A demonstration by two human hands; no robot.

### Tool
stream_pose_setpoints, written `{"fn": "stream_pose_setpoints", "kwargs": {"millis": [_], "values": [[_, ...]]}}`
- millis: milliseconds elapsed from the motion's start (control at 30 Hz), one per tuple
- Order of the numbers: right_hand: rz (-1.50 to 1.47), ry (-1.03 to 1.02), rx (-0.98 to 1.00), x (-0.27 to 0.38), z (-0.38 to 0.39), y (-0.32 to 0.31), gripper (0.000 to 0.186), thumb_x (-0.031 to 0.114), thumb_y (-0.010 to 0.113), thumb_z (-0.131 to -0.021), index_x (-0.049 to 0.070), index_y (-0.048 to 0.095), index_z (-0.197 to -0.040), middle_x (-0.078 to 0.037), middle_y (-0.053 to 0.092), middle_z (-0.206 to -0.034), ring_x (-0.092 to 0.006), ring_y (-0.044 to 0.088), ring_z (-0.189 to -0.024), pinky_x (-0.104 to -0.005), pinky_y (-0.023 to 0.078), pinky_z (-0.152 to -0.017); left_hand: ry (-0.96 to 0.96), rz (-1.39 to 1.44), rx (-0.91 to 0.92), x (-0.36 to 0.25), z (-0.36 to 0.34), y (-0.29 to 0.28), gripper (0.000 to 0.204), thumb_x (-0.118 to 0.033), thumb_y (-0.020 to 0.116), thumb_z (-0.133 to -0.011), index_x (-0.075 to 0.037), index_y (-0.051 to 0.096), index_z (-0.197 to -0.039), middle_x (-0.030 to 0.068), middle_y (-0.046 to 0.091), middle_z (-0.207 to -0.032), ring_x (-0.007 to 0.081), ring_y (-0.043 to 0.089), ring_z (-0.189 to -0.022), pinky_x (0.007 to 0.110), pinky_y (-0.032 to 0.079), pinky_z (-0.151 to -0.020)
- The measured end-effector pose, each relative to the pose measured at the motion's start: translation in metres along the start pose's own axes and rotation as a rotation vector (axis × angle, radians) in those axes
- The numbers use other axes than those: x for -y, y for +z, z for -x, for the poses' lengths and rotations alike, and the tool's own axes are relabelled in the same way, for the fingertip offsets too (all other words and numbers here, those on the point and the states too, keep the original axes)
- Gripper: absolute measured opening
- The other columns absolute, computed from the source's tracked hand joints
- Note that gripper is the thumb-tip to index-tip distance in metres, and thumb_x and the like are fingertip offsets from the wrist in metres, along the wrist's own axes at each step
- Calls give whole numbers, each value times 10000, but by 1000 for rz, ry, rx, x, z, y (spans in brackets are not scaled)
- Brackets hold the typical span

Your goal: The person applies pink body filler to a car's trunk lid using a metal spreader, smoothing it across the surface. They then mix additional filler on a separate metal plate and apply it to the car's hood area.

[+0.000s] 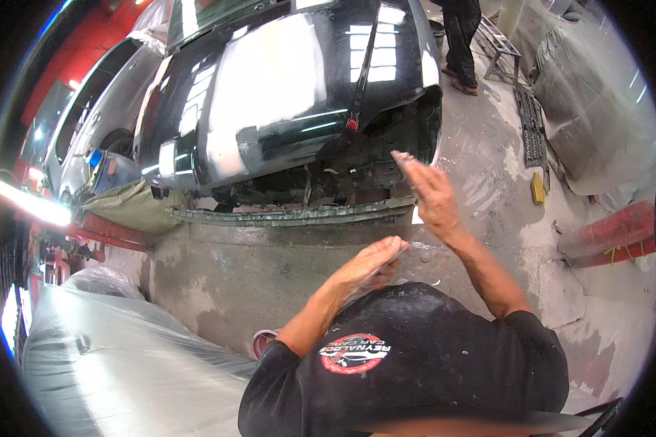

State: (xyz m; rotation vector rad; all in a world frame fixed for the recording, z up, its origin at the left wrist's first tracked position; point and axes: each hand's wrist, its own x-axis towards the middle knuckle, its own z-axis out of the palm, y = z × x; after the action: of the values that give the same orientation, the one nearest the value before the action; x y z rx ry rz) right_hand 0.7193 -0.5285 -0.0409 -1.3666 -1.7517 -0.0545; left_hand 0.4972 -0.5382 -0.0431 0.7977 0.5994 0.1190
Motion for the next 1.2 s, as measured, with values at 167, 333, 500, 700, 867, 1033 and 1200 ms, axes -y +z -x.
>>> {"fn": "stream_pose_setpoints", "kwargs": {"millis": [167, 333, 500, 700, 867, 1033, 1200], "values": [[230, -28, -238, -8, 26, -32, 649, -25, 695, -728, 160, 588, -1341, -112, 521, -1386, -299, 507, -1210, -429, 420, -990, 212, 743, 62, -4, 12, -7, 525, -457, 449, -1025, 18, 527, -1235, -27, 416, -639, 44, 328, -365, 215, 234, -289], [-608, 564, -147, 29, 31, -54, 493, 55, 696, -869, 45, 548, -1338, -90, 596, -1252, -220, 580, -1083, -334, 463, -943, 229, 324, -525, 2, 3, -17, 547, -572, 552, -940, -51, 558, -1105, -62, 329, -590, 33, 267, -377, 202, 199, -315], [-1301, 719, -221, 24, 4, -24, 483, 147, 660, -940, -65, 451, -1320, -120, 624, -1170, -139, 598, -1040, -282, 486, -902, 108, 423, -413, 11, -15, 25, 445, -559, 605, -917, -116, 564, -888, -71, 329, -560, 38, 234, -366, 212, 146, -322], [-1067, 636, 26, 33, 37, 10, 577, 148, 672, -929, -93, 392, -1372, -149, 601, -1218, -184, 587, -1094, -307, 466, -953, 147, 532, -407, 3, -36, 32, 426, -497, 521, -982, -121, 585, -793, -21, 523, -542, 55, 399, -320, 199, 280, -258], [-712, 488, 445, 30, 53, -37, 565, 186, 718, -892, -78, 476, -1329, -135, 631, -1163, -220, 600, -1069, -356, 475, -950, 394, 340, -488, -13, -32, 9, 419, -507, 581, -953, -90, 582, -915, -23, 555, -645, 52, 513, -499, 236, 421, -437], [-910, 865, 187, -5, 69, -68, 444, 277, 643, -951, -7, 547, -1277, -89, 625, -1160, -191, 579, -1069, -342, 474, -914, 913, 105, -815, -24, -13, 1, 404, -270, 721, -906, -21, 532, -1162, 66, 652, -1047, 133, 628, -917, 289, 517, -818], [-924, 877, -133, -3, 93, -26, 519, 390, 473, -1023, 47, 372, -1400, -110, 515, -1306, -231, 545, -1174, -399, 491, -950, 815, 679, -367, -12, 4, 20, 369, -167, 639, -950, -64, 515, -1282, 71, 639, -1162, 222, 641, -1040, 387, 533, -910]]}}
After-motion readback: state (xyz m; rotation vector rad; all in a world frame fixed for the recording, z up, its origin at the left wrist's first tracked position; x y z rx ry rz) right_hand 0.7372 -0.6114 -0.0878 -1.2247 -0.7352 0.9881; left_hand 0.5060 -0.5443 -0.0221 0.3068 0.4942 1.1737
